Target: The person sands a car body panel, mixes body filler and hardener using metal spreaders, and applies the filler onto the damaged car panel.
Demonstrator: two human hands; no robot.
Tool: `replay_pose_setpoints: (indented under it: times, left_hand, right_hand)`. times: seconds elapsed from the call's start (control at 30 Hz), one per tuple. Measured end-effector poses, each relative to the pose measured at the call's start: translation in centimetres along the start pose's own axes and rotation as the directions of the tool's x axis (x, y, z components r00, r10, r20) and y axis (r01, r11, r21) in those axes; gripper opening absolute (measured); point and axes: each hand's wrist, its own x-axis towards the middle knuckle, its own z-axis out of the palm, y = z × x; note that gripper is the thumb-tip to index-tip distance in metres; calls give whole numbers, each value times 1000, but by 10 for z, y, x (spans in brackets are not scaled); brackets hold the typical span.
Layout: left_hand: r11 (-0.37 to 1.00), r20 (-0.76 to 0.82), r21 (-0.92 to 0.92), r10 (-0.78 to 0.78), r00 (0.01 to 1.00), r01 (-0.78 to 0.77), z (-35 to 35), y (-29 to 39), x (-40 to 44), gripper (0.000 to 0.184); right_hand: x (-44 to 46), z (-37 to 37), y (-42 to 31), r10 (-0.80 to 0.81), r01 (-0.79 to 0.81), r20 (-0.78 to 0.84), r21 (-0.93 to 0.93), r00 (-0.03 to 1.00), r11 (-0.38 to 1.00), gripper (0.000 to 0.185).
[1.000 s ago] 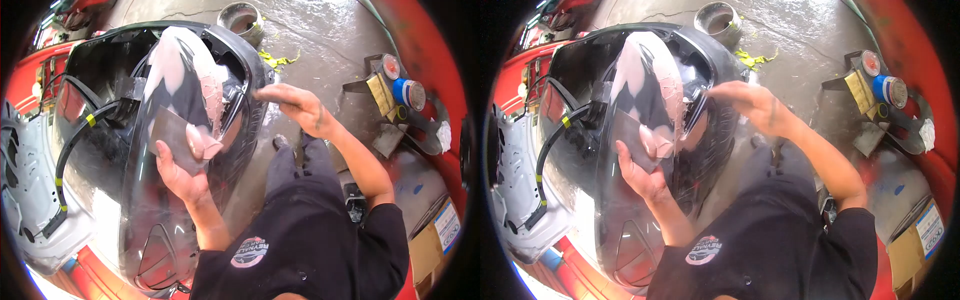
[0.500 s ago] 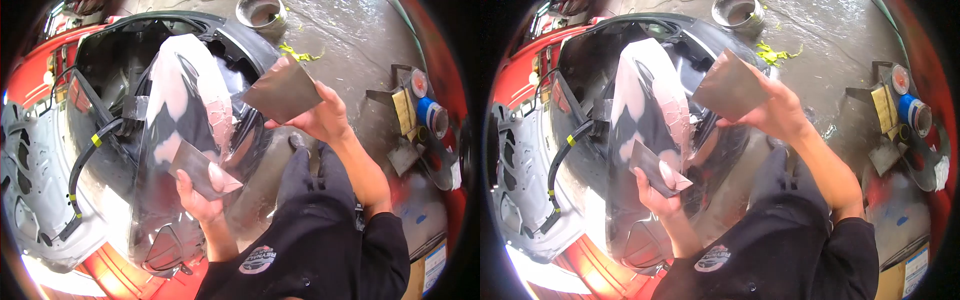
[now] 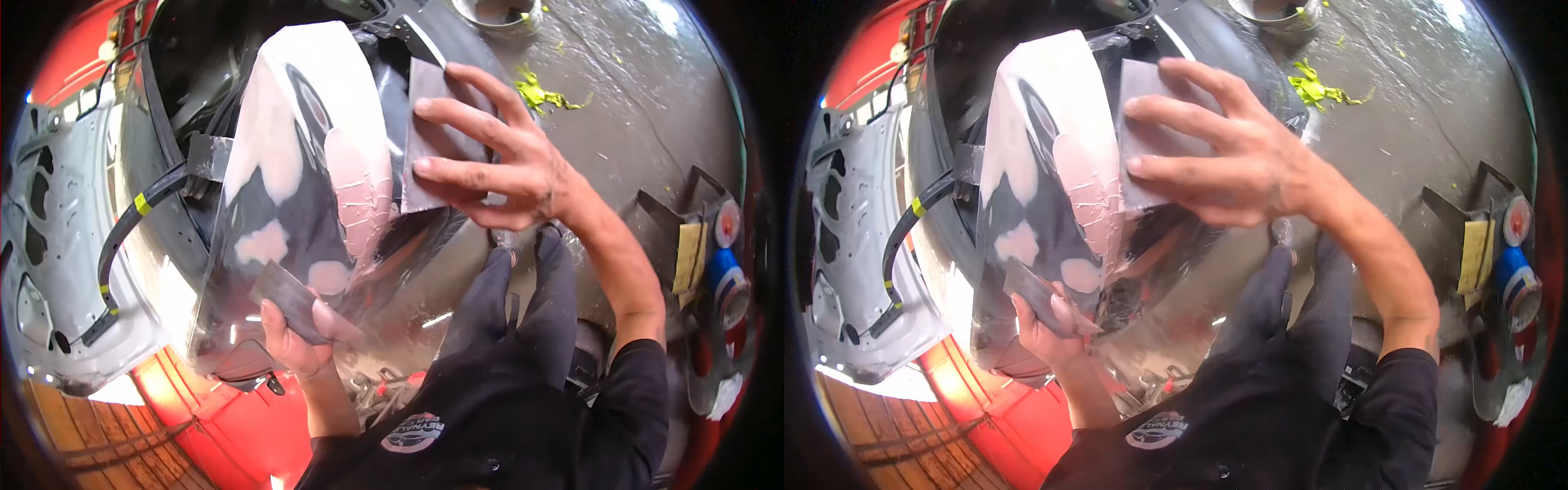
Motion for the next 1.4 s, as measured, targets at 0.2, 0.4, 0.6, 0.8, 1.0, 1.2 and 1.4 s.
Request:
replay_pose_setpoints:
  times: [0.2,0.4,0.6,0.8,1.0,1.2,1.4]
  left_hand:
    - [987,40,133,86,995,-91,1,-12,-7,38]
    - [990,-35,107,101,994,-97,10,-17,-12,33]
    - [997,131,68,27,991,-36,-27,-21,-8,53]
    - [997,79,83,-18,997,12,-26,-26,-10,56]
    - [998,103,68,-5,995,-2,-26,-23,-11,57]
    - [998,99,66,-19,995,13,-24,-26,-10,55]
    - [995,73,90,37,997,-44,-24,-25,-7,46]
  right_hand:
    - [37,9,53,-273,275,69,-7,959,962,82]
    - [56,8,67,-378,377,107,35,920,926,75]
    - [64,18,75,-443,439,111,58,890,897,76]
    - [61,25,82,-446,444,145,47,883,895,76]
    - [42,20,76,-362,356,107,74,926,932,74]
    - [49,33,70,-378,374,118,52,918,926,79]
    - [27,28,68,-300,296,65,59,952,953,74]
